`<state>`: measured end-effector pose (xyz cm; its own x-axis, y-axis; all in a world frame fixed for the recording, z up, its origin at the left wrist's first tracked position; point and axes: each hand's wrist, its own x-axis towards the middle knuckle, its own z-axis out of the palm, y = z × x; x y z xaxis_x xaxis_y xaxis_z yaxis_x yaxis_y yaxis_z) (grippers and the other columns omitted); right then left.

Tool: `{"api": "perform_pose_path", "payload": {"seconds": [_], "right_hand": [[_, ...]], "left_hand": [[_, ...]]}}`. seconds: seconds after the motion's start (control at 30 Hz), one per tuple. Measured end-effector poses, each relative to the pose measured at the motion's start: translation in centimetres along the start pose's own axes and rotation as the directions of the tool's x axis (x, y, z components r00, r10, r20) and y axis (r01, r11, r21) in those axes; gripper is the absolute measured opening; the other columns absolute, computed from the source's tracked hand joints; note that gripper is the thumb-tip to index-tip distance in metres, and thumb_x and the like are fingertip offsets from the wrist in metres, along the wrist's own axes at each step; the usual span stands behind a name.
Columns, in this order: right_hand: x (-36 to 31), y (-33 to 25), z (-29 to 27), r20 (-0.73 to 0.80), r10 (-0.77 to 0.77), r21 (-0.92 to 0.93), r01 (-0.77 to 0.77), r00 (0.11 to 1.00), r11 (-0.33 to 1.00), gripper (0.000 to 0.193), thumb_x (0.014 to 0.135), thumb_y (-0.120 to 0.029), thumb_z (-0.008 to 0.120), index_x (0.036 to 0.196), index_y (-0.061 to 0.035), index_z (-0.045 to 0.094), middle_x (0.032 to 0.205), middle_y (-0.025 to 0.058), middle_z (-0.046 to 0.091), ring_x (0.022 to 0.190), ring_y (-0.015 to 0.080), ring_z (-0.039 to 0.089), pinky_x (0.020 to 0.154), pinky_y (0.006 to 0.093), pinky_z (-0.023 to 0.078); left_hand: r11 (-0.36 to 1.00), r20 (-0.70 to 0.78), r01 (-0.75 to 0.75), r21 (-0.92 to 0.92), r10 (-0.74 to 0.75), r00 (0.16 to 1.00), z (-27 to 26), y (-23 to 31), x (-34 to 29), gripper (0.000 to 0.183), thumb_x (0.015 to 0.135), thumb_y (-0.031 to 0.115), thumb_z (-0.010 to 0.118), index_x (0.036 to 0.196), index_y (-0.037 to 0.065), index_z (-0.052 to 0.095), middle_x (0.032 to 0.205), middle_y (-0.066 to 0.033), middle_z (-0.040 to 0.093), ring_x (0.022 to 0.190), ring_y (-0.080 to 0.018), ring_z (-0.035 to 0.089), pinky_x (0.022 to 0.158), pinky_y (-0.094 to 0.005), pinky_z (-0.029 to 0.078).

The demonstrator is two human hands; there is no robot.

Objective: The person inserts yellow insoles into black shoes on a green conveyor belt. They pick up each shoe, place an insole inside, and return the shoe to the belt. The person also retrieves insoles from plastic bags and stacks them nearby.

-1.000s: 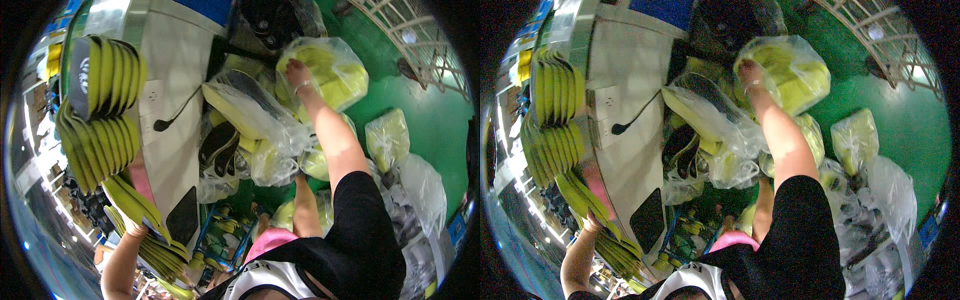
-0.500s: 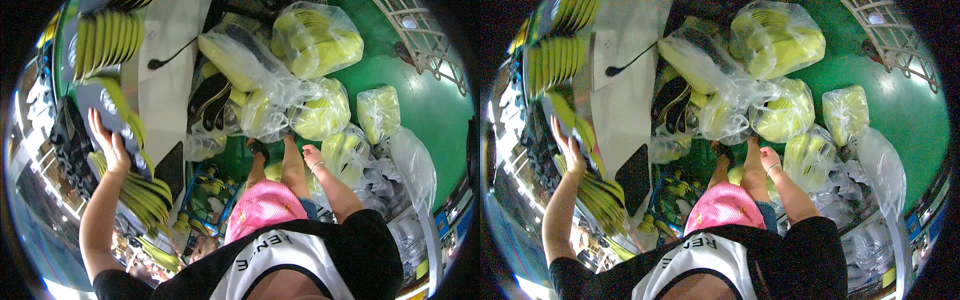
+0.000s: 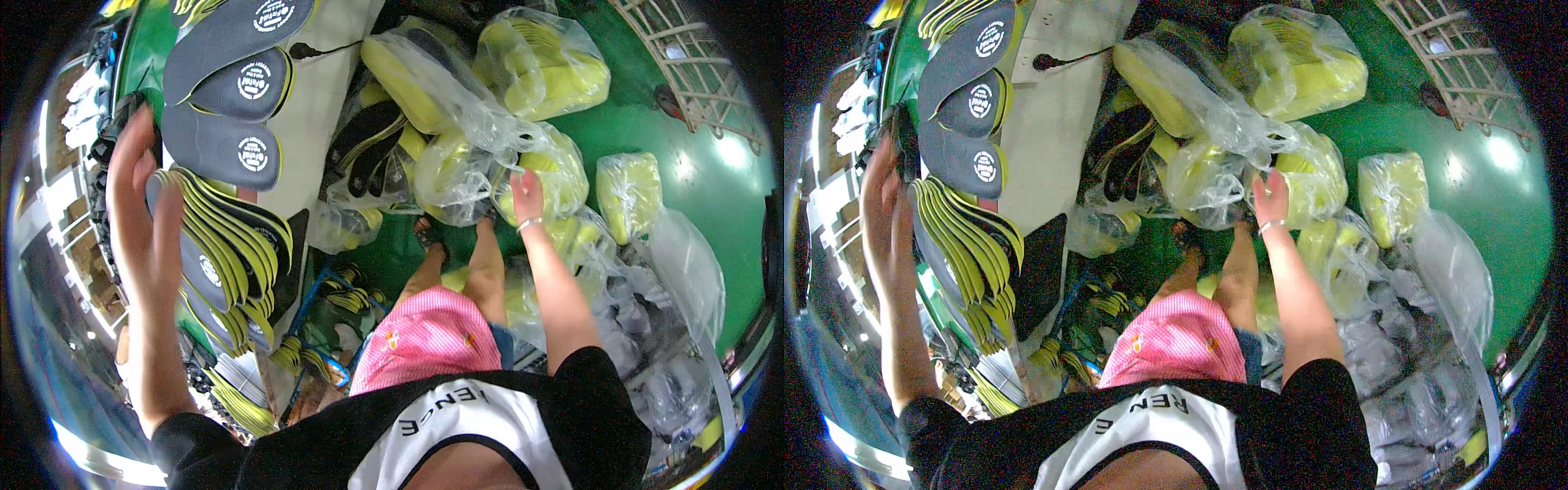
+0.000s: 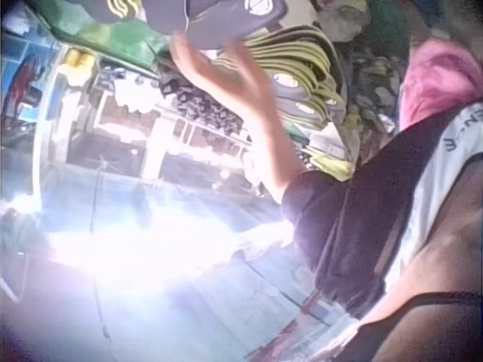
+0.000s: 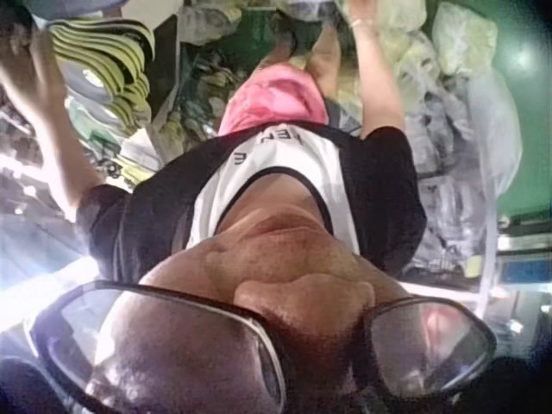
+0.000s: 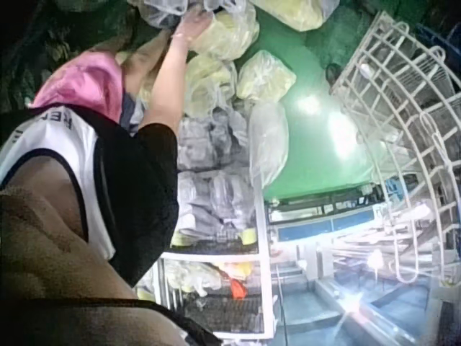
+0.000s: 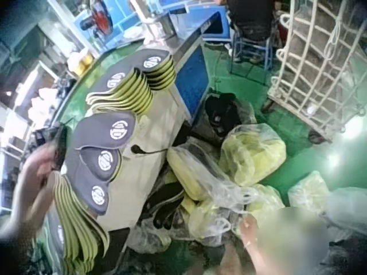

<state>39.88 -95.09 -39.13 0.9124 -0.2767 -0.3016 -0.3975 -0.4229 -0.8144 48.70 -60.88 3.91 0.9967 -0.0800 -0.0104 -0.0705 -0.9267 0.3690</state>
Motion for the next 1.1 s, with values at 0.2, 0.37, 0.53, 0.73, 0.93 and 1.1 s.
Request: {"api": "perform_pose_path", "payload": {"seconds": [0.2, 0.37, 0.53, 0.73, 0.93, 1.1], "right_hand": [[8.7, -6.3, 8.6, 0.305, 0.122, -0.561, 0.075, 0.945, 0.825, 0.046, 0.07, -0.041, 0.054, 0.101, -0.0071, 0.053, 0.09, 0.0144, 0.059, 0.086, 0.0301, 0.055, 0.074, 0.0398, 0.04], [0.4, -13.1, 12.2, 0.726, -0.493, -0.093, 0.779, 0.479, 0.62, 0.008, 0.063, -0.016, 0.053, 0.067, -0.0096, 0.056, 0.066, 0.01, 0.054, 0.068, 0.0285, 0.053, 0.06, 0.0401, 0.04], [-7.8, -12.3, 8.3, 0.756, -0.361, 0.103, 0.444, 0.547, 0.89, 0.013, 0.073, -0.016, 0.052, 0.081, -0.006, 0.053, 0.075, 0.01, 0.054, 0.071, 0.0283, 0.055, 0.061, 0.038, 0.046], [-6.2, -8.9, 3.8, 0.652, -0.242, 0.137, 0.202, 0.718, 0.97, 0.04, 0.073, -0.024, 0.058, 0.107, -0.0058, 0.046, 0.083, 0.0121, 0.054, 0.072, 0.028, 0.055, 0.063, 0.0354, 0.047], [1.6, -5.4, 1.6, 0.17, 0.265, 0.613, -0.313, 0.949, 0.725, 0.053, 0.072, -0.008, 0.061, 0.117, -0.0043, 0.032, 0.101, 0.0071, 0.042, 0.083, 0.0195, 0.05, 0.067, 0.0328, 0.046], [6.0, 4.0, 7.8, 0.454, 0.072, 0.81, -0.445, 0.888, 0.381, 0.035, 0.082, -0.012, 0.048, 0.114, -0.0065, 0.035, 0.103, 0.0056, 0.044, 0.101, 0.0166, 0.042, 0.083, 0.0306, 0.039]], "left_hand": [[0.6, 0.67, 0.691, -0.404, -0.32, 0.67, 10.3, 7.1, -12.2, 0.034, 0.081, 0.021, 0.051, 0.109, 0.001, 0.048, 0.103, -0.013, 0.053, 0.091, -0.0221, 0.053, 0.079, -0.0295, 0.041], [-0.088, 0.645, 0.829, -0.553, -0.675, 0.358, 27.3, -0.1, -10.5, 0.064, 0.082, 0.033, 0.052, 0.128, 0.003, 0.02, 0.122, -0.0116, 0.037, 0.107, -0.0196, 0.04, 0.085, -0.0302, 0.036], [0.202, 0.376, 0.812, -0.548, -0.807, 0.455, 38.1, -6.9, -4.4, 0.056, 0.08, 0.03, 0.054, 0.125, 0.008, 0.028, 0.117, -0.0092, 0.042, 0.1, -0.0223, 0.045, 0.081, -0.0336, 0.037], [0.472, 0.008, 0.657, -0.588, -0.809, 0.588, 39.5, -7.2, -2.1, 0.018, 0.086, 0.018, 0.044, 0.094, 0.005, 0.055, 0.098, -0.0058, 0.052, 0.086, -0.0154, 0.049, 0.078, -0.0276, 0.038], [0.44, 0.113, 0.626, -0.644, -0.754, 0.647, 36.4, -2.8, -0.9, 0.02, 0.088, 0.018, 0.041, 0.103, 0.006, 0.048, 0.087, -0.0035, 0.052, 0.078, -0.0136, 0.049, 0.074, -0.0272, 0.04], [0.861, 0.183, 0.264, -0.434, -0.203, 0.962, 37.5, 7.0, 4.2, 0.019, 0.074, 0.002, 0.048, 0.092, 0.006, 0.052, 0.083, -0.0155, 0.057, 0.072, -0.0301, 0.057, 0.061, -0.0341, 0.046]]}}
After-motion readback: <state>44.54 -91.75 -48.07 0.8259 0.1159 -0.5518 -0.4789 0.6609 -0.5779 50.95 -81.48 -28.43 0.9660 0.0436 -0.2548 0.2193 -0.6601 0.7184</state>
